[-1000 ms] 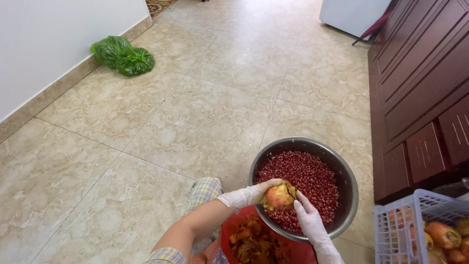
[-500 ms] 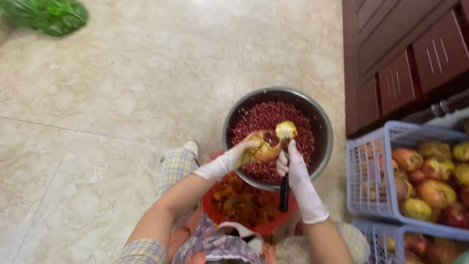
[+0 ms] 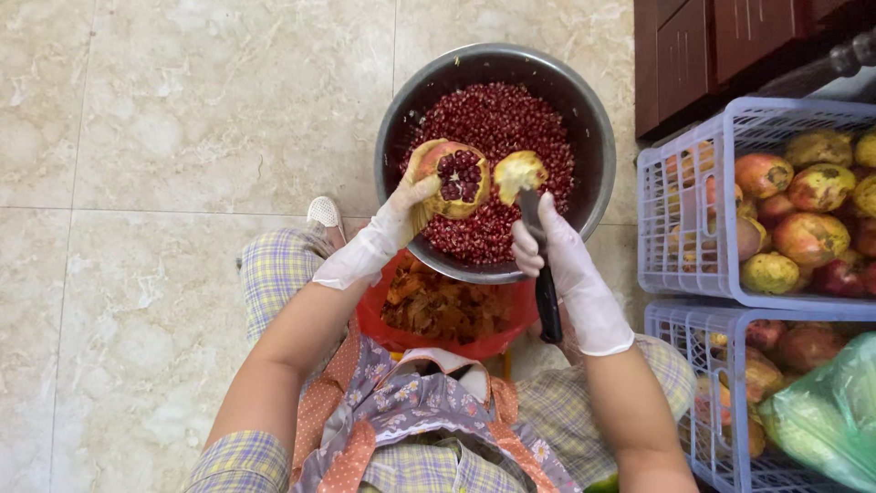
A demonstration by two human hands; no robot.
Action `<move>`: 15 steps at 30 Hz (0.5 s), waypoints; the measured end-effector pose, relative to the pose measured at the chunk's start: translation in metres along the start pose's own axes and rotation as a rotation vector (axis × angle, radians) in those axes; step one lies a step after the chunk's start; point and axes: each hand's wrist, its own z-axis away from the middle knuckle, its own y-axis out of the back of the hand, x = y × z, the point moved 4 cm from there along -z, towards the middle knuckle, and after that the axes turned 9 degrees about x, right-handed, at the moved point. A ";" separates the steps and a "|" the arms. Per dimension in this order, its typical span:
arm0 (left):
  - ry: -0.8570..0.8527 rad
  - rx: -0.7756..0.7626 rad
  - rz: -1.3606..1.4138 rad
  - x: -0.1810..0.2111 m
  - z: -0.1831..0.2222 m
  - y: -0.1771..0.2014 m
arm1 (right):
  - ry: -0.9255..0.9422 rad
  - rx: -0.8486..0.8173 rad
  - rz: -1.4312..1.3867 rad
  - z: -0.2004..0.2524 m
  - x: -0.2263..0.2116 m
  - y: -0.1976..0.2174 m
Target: The person sits on the floor and uses a knife to cut and separate pomegranate seeds from the rind. The seeds are collected in a large metal bowl, while the rinds are discarded into a red plastic bag below.
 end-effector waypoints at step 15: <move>-0.048 0.039 -0.043 -0.012 -0.008 0.011 | -0.060 -0.140 0.360 0.027 0.057 -0.027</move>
